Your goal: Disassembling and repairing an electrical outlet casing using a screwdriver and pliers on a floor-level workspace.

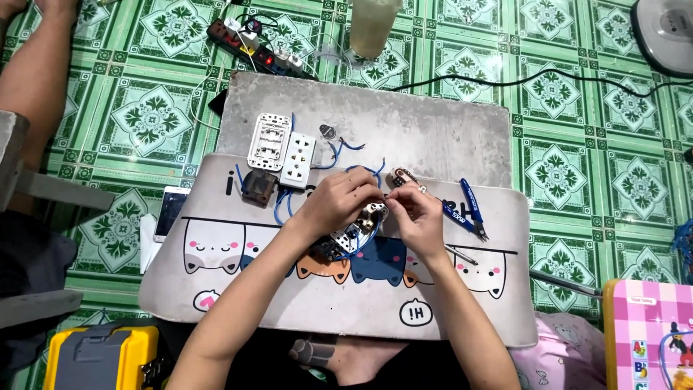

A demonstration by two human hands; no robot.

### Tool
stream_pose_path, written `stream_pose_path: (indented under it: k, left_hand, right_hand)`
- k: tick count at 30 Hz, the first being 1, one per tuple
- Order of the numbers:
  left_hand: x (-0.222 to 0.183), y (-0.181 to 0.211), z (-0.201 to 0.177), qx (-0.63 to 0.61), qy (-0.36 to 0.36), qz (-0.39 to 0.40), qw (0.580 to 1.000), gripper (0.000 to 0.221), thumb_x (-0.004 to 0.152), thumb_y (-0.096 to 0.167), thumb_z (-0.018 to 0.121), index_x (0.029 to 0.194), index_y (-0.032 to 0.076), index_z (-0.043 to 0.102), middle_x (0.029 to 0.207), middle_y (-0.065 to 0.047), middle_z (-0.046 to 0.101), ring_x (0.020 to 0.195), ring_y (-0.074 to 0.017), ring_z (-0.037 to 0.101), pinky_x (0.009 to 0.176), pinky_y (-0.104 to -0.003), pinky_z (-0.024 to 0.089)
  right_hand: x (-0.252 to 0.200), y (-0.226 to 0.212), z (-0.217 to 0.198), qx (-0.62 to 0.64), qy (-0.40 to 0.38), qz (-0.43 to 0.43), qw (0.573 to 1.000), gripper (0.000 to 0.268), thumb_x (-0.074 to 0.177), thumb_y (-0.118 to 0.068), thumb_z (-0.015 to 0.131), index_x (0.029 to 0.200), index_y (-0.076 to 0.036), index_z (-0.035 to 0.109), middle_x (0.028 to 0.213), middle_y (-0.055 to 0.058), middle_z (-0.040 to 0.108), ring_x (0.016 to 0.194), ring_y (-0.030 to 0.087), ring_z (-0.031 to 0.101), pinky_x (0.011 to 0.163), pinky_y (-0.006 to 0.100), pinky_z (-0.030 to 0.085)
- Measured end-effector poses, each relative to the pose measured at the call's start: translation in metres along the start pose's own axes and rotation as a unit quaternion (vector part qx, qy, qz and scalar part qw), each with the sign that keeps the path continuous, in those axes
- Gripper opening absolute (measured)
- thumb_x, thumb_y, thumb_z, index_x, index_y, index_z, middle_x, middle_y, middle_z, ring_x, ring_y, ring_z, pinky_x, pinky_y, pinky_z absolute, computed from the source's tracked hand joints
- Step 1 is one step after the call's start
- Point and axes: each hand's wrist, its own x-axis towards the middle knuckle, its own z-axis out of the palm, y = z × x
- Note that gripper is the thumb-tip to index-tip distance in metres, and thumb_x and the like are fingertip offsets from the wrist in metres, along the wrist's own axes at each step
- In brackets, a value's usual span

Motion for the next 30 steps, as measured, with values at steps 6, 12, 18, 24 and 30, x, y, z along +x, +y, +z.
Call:
stream_pose_path:
  k: [6, 12, 18, 24, 30]
  left_hand:
    - [0.009, 0.011, -0.010, 0.133, -0.002, 0.099, 0.986, 0.007, 0.096, 0.017, 0.070, 0.090, 0.014, 0.070, 0.085, 0.002, 0.062, 0.074, -0.0128, 0.061, 0.062, -0.023, 0.052]
    - [0.010, 0.009, -0.011, 0.001, 0.008, -0.014, 1.000, 0.005, 0.095, 0.018, 0.071, 0.091, 0.016, 0.071, 0.084, 0.003, 0.063, 0.073, -0.0115, 0.061, 0.060, -0.023, 0.052]
    - [0.011, 0.006, -0.015, -0.144, -0.028, -0.089, 0.985, 0.005, 0.091, 0.012, 0.076, 0.091, 0.011, 0.072, 0.084, -0.001, 0.065, 0.079, -0.0196, 0.067, 0.066, -0.031, 0.058]
    - [0.013, 0.006, -0.016, -0.209, -0.050, -0.127, 0.968, 0.004, 0.090, 0.009, 0.075, 0.089, 0.011, 0.072, 0.085, -0.004, 0.068, 0.076, -0.0210, 0.067, 0.068, -0.034, 0.058]
    - [0.007, 0.000, -0.009, -0.211, -0.055, -0.133, 0.967, 0.007, 0.090, 0.005, 0.075, 0.089, 0.011, 0.071, 0.086, -0.002, 0.068, 0.079, -0.0208, 0.067, 0.070, -0.033, 0.057]
  right_hand:
    - [-0.021, 0.047, -0.006, 0.172, -0.044, 0.165, 0.970, 0.009, 0.097, 0.003, 0.059, 0.097, 0.003, 0.068, 0.077, 0.006, 0.059, 0.038, 0.004, 0.047, 0.035, 0.021, 0.040]
    - [-0.001, -0.006, -0.004, -0.027, 0.032, -0.057, 0.998, 0.026, 0.084, -0.002, 0.075, 0.110, 0.000, 0.074, 0.082, 0.012, 0.070, 0.051, 0.016, 0.062, 0.046, 0.028, 0.049]
    - [0.005, -0.012, 0.002, -0.276, 0.086, -0.333, 0.897, 0.019, 0.079, -0.004, 0.087, 0.096, -0.009, 0.080, 0.081, 0.005, 0.073, 0.045, 0.016, 0.059, 0.042, 0.029, 0.050]
    - [0.003, -0.001, -0.004, -0.323, 0.104, -0.374, 0.863, 0.006, 0.088, -0.008, 0.083, 0.093, -0.010, 0.079, 0.078, 0.004, 0.071, 0.047, 0.018, 0.059, 0.043, 0.029, 0.051]
    - [0.003, -0.009, -0.002, -0.291, 0.083, -0.319, 0.898, 0.004, 0.090, -0.007, 0.080, 0.091, -0.010, 0.078, 0.074, 0.002, 0.070, 0.045, 0.015, 0.057, 0.042, 0.026, 0.050]
